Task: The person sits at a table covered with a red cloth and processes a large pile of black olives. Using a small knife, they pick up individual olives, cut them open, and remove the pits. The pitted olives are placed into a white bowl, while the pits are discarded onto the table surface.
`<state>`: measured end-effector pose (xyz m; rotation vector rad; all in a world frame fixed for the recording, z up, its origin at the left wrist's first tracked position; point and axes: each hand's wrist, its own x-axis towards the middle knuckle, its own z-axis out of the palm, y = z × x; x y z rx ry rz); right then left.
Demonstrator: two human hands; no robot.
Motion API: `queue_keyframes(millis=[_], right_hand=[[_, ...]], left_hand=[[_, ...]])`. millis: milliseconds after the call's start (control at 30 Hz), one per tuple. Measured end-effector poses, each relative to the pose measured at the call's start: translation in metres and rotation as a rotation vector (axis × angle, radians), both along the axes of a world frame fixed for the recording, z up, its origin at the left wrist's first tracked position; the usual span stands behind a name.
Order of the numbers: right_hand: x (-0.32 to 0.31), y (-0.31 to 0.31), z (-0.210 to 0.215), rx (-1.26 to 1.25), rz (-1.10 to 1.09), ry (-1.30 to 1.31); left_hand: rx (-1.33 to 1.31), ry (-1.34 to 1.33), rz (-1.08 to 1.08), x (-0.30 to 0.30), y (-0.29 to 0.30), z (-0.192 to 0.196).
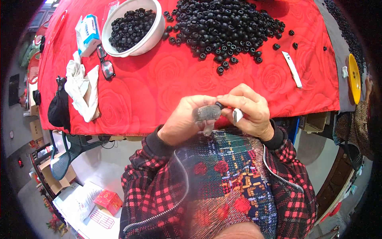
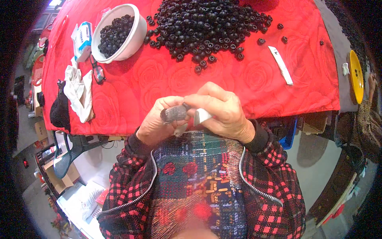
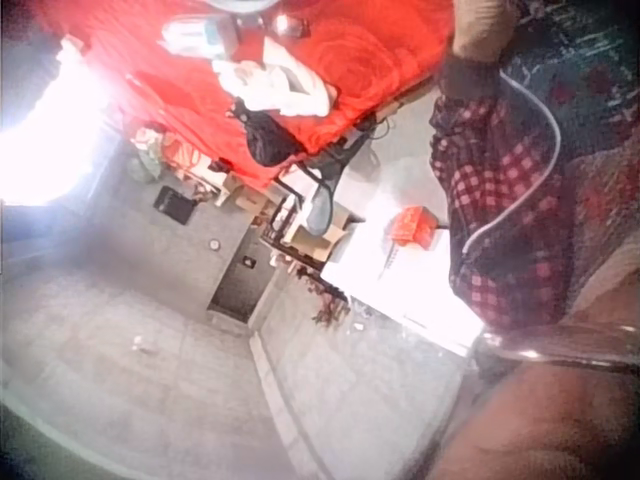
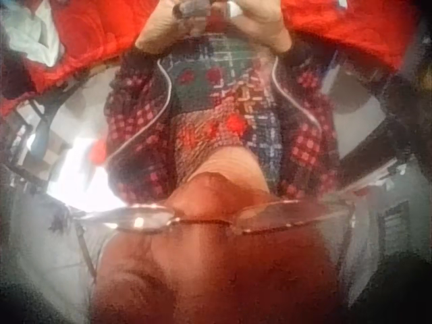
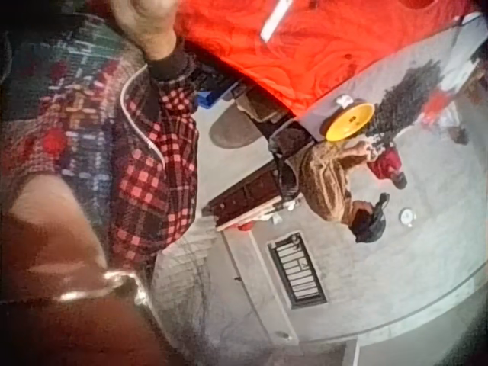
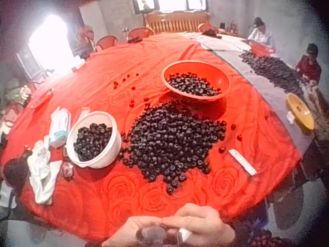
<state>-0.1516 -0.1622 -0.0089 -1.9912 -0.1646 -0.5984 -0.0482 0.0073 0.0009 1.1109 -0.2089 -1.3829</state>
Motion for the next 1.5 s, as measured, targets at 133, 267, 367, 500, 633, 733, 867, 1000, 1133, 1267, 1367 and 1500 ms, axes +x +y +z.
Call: queue_keyframes(millis=[133,267,367,500,633,733,867,1000,1133,1267,1367,1500], right_hand=[[0.000,0.001,0.005,-0.010,0.008,-0.088],[0.000,-0.001,0.008,-0.028,0.029,-0.152],[0.000,-0.001,0.012,-0.045,0.007,-0.164],[-0.001,-0.003,0.015,-0.111,-0.024,-0.247],[-0.001,-0.002,0.012,-0.155,-0.058,-0.272],[-0.005,-0.006,0.010,-0.178,-0.054,-0.247],[-0.003,-0.005,0.018,-0.061,-0.058,-0.101],[-0.011,-0.014,0.019,0.051,-0.017,0.156],[-0.006,-0.010,0.018,-0.041,-0.082,0.182],[-0.004,-0.009,0.017,-0.059,-0.081,0.177],[-0.005,-0.010,0.015,-0.061,-0.075,0.175],[-0.005,-0.011,0.014,-0.067,-0.068,0.189]], left_hand=[[-0.001,0.078,-0.026,0.004,0.000,0.009],[-0.052,0.021,0.007,0.000,0.002,0.009],[-0.119,-0.063,0.059,-0.005,0.001,0.012],[-0.185,-0.164,0.116,-0.010,-0.002,0.016],[-0.191,-0.299,0.142,-0.012,-0.003,0.016],[-0.168,-0.352,0.139,-0.011,-0.004,0.015],[-0.144,-0.398,0.143,-0.009,-0.006,0.017],[-0.166,-0.392,0.152,-0.009,-0.007,0.016],[-0.212,-0.509,0.171,-0.009,-0.009,0.009],[-0.177,-0.467,0.158,-0.009,-0.008,0.011],[-0.165,-0.464,0.144,-0.008,-0.010,0.011],[-0.157,-0.444,0.128,-0.008,-0.010,0.009]])
